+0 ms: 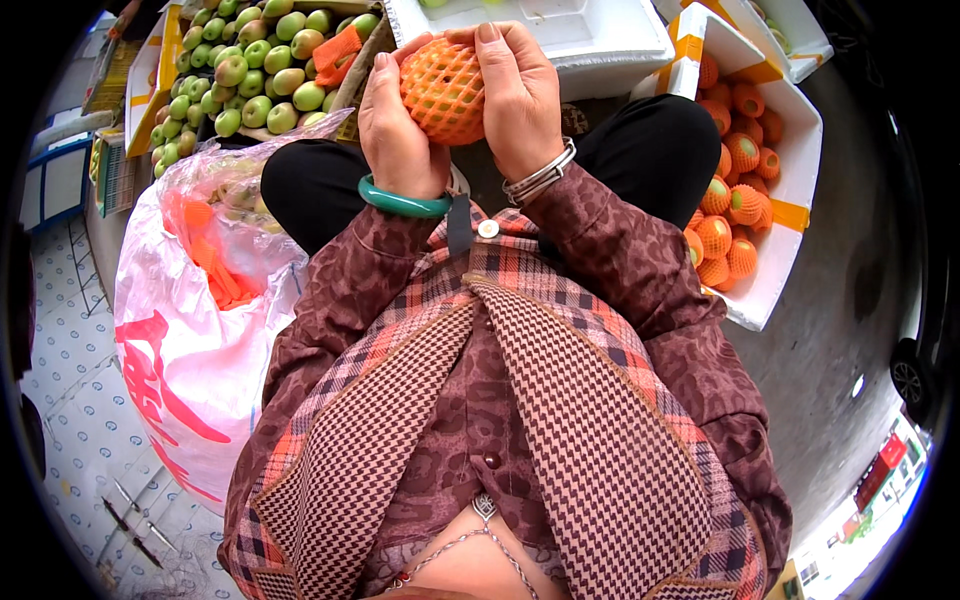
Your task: The person sits on the ground and wraps green apples in orange foam nets. They pick apples from a large sack, stretch the nets over them, and place the wrapped apples into a white styrofoam box.
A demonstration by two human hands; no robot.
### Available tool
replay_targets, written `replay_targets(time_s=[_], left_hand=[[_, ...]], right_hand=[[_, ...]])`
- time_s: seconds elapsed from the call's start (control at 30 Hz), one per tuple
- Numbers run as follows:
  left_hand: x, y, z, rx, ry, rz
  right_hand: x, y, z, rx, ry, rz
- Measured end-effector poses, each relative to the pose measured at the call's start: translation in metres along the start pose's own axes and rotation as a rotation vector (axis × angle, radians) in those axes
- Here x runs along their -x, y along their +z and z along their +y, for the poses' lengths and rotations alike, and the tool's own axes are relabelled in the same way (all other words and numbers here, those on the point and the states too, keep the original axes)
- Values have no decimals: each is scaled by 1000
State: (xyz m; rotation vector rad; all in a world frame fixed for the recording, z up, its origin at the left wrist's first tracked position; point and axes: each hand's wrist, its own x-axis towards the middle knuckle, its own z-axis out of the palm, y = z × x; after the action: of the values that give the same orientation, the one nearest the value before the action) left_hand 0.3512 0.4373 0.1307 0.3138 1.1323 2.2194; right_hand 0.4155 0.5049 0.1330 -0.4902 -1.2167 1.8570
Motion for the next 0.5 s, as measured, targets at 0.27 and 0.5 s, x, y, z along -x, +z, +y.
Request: replay_targets(time_s=[0.27,0.5], left_hand=[[-9,2,6,34,-35,89],[-4,10,6,-111,301,-147]], right_hand=[[-4,2,3,-48,30,42],[-23,-29,4,-574,420,54]])
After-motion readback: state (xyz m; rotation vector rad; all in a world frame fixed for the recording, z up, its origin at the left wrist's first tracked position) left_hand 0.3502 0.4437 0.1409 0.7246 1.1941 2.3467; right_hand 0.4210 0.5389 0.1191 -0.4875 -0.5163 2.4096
